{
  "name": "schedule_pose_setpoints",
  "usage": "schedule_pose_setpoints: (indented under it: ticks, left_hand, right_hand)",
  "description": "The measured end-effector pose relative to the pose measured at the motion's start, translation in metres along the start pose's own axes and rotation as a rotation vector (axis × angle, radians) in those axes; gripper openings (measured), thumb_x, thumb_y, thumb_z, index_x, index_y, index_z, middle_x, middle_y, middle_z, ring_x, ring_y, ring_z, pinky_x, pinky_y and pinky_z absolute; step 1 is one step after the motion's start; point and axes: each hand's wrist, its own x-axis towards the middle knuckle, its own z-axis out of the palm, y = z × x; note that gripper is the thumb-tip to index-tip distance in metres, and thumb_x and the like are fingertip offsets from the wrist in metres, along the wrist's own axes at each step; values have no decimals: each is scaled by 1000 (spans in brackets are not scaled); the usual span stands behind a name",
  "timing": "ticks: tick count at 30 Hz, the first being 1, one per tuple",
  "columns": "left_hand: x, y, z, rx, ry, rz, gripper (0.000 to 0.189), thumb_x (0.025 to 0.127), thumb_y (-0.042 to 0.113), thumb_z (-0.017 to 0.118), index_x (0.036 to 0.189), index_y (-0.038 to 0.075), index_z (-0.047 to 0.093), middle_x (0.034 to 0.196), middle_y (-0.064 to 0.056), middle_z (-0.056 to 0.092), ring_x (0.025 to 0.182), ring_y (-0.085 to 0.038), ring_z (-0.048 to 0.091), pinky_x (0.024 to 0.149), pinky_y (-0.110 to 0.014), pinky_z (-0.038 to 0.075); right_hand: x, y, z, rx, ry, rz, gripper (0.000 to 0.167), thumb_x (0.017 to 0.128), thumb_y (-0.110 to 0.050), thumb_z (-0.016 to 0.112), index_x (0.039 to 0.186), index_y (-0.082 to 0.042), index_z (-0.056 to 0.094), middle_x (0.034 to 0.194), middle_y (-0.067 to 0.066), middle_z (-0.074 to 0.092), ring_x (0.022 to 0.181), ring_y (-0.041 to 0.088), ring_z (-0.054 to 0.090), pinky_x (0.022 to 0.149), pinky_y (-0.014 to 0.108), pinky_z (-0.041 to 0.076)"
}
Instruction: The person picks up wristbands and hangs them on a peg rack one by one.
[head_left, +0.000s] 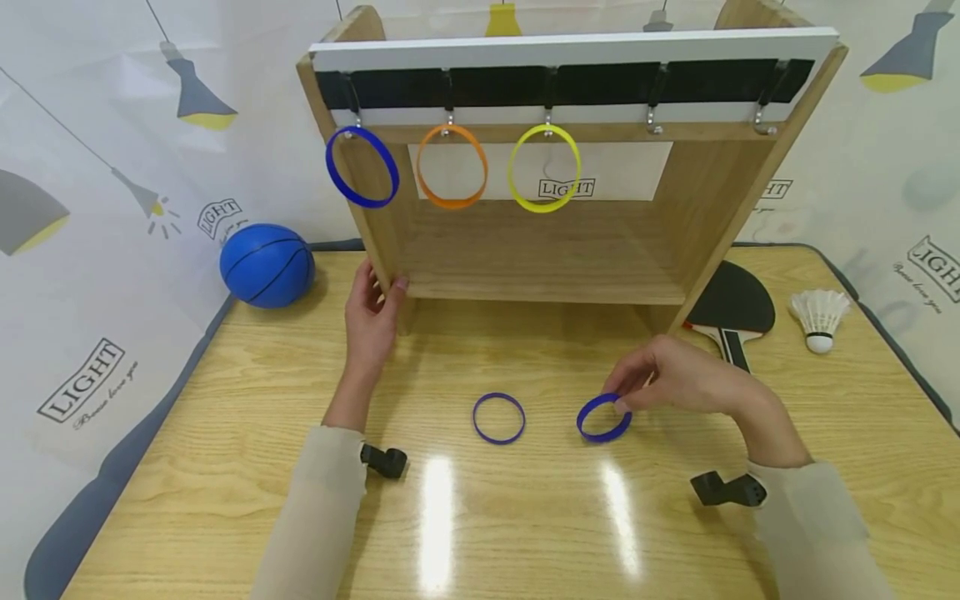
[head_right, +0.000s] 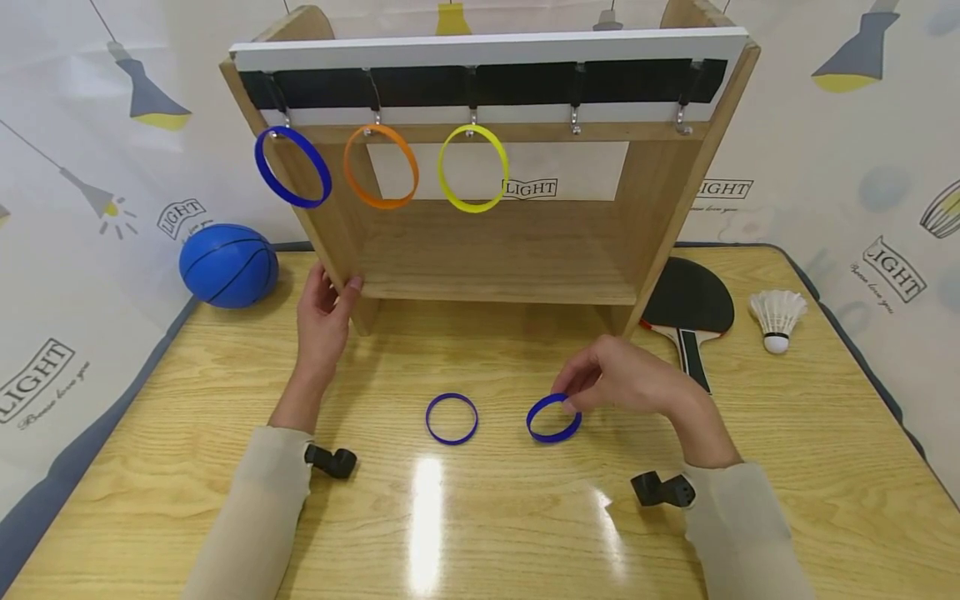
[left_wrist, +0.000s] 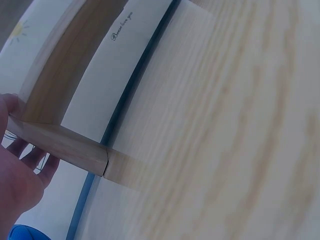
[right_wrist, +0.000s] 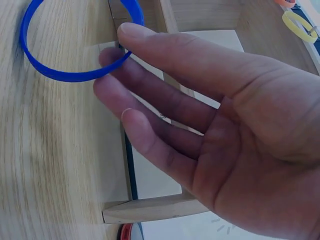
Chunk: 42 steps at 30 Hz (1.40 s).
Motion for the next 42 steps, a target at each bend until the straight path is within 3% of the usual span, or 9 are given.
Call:
schedule_pose_setpoints:
  ticks: [7, 21, 35, 38, 42]
  left_hand:
    - [1, -2, -1, 8, 3, 0, 49, 97, 2, 58, 144, 7, 46, 138, -19, 50, 123, -35, 51, 97, -44, 44]
    - [1, -2, -1, 3, 1, 5, 48, 97, 2, 58, 144, 8, 47, 137, -17, 51, 123, -34, 51, 97, -41, 45]
    - [1, -3, 0, -4, -8, 3, 48, 97, 2, 58, 144, 7, 46, 137, -20, 50, 122, -33, 52, 97, -45, 44]
    - [1, -3, -1, -4, -2, -6, 48, 97, 3, 58, 144, 8, 47, 137, -20, 50, 123, -33, 51, 97, -45, 44]
    - [1, -3, -2, -2, -3, -9, 48, 97, 3, 58, 144, 8, 46, 138, -18, 50, 124, -33, 51, 98, -44, 43]
  right_hand:
    - [1, -4, 1, -39, 41, -2, 12, 85, -16, 78, 96, -13, 76, 87, 2, 72, 82, 17, 66, 72, 31, 54]
    - [1, -19, 2, -104, 201, -13, 15, 86, -22, 78, 101, -20, 76, 90, -8, 71, 80, 14, 65, 64, 30, 51]
    - [-4, -35, -13, -125, 541, -67, 16, 85, -24, 79, 101, -22, 77, 88, -9, 71, 80, 13, 63, 64, 25, 48]
    - [-6, -45, -24, -79, 606, -79, 19, 85, -21, 78, 104, -20, 76, 92, -5, 72, 81, 16, 64, 63, 23, 49]
    - [-9, -62, -40, 93, 707, -97, 24, 86, -16, 77, 109, -7, 74, 96, 4, 73, 82, 20, 65, 61, 21, 50]
